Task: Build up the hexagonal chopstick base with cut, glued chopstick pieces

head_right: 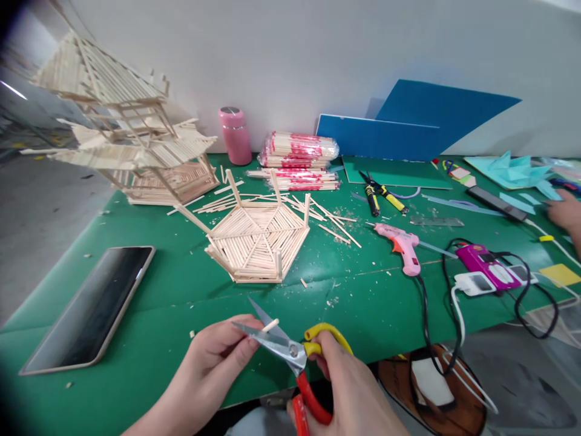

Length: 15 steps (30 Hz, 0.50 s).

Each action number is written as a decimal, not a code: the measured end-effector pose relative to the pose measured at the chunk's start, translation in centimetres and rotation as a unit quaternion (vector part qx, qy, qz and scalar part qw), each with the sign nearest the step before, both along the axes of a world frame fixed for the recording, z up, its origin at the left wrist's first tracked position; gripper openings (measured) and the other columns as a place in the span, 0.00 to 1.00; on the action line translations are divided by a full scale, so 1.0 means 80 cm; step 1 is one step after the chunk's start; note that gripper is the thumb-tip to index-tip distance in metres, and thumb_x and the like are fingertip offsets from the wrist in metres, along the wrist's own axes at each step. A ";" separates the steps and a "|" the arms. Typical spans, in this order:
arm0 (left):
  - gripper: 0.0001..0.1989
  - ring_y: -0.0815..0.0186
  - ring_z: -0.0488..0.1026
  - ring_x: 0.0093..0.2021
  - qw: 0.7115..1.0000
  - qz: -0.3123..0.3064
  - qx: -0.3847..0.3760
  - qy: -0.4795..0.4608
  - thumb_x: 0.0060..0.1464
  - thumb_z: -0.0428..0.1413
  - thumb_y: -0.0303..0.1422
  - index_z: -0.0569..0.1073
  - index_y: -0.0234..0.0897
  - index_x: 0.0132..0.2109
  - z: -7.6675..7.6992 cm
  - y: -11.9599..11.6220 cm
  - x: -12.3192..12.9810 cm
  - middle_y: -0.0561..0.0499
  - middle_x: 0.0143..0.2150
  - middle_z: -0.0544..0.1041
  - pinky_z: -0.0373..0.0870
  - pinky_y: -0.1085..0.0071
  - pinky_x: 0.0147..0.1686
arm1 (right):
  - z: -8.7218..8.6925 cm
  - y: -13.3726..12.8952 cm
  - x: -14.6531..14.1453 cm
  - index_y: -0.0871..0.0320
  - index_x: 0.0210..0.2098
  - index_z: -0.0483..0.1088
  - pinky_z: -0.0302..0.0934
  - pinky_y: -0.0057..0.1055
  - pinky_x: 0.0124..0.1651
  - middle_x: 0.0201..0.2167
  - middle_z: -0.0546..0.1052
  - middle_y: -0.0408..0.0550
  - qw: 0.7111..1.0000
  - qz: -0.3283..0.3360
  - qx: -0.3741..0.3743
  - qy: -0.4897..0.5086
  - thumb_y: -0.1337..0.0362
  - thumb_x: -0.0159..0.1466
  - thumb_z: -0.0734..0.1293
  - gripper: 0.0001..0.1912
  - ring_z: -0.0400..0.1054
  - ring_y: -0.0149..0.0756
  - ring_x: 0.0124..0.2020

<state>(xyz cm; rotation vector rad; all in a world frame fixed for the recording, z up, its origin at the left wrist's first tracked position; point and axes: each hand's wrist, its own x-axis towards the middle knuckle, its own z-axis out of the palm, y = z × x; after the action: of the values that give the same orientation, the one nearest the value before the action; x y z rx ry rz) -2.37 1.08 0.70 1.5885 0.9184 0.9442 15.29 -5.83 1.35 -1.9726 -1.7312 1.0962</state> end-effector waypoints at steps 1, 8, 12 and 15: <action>0.12 0.70 0.66 0.24 0.999 -0.013 -0.046 -0.013 0.54 0.49 0.29 0.74 0.33 0.27 0.000 0.001 -0.001 0.50 0.24 0.73 0.63 0.77 0.25 | -0.001 -0.001 0.000 0.60 0.49 0.62 0.64 0.25 0.41 0.39 0.75 0.52 1.000 -0.003 -0.003 0.009 0.65 0.48 0.65 0.27 0.71 0.39 0.40; 0.14 0.74 0.53 0.19 0.969 -0.050 -0.238 -0.034 0.52 0.52 0.38 0.73 0.31 0.27 -0.004 0.004 -0.003 0.56 0.18 0.61 0.50 0.78 0.18 | 0.000 0.001 -0.002 0.61 0.44 0.62 0.65 0.21 0.37 0.33 0.76 0.50 0.999 -0.004 -0.037 0.026 0.69 0.47 0.63 0.23 0.72 0.34 0.34; 0.14 0.71 0.62 0.23 0.998 0.005 -0.045 0.034 0.54 0.48 0.32 0.72 0.32 0.25 -0.004 -0.001 0.000 0.51 0.22 0.68 0.60 0.76 0.24 | 0.002 0.003 -0.004 0.61 0.45 0.61 0.64 0.21 0.39 0.37 0.76 0.51 1.000 0.003 -0.020 0.012 0.67 0.48 0.63 0.23 0.72 0.36 0.38; 0.12 0.70 0.65 0.25 1.000 -0.006 -0.015 0.013 0.54 0.48 0.30 0.73 0.33 0.27 -0.004 -0.003 -0.001 0.50 0.24 0.71 0.62 0.75 0.27 | -0.001 0.001 -0.003 0.60 0.44 0.61 0.65 0.23 0.38 0.38 0.76 0.53 1.000 0.006 0.003 -0.011 0.66 0.47 0.64 0.23 0.71 0.39 0.40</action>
<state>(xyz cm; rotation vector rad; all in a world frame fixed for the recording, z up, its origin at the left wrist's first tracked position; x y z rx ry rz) -2.43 0.84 0.42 1.5827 0.9348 0.8992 15.01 -5.78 1.30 -1.9801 -1.7568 1.0765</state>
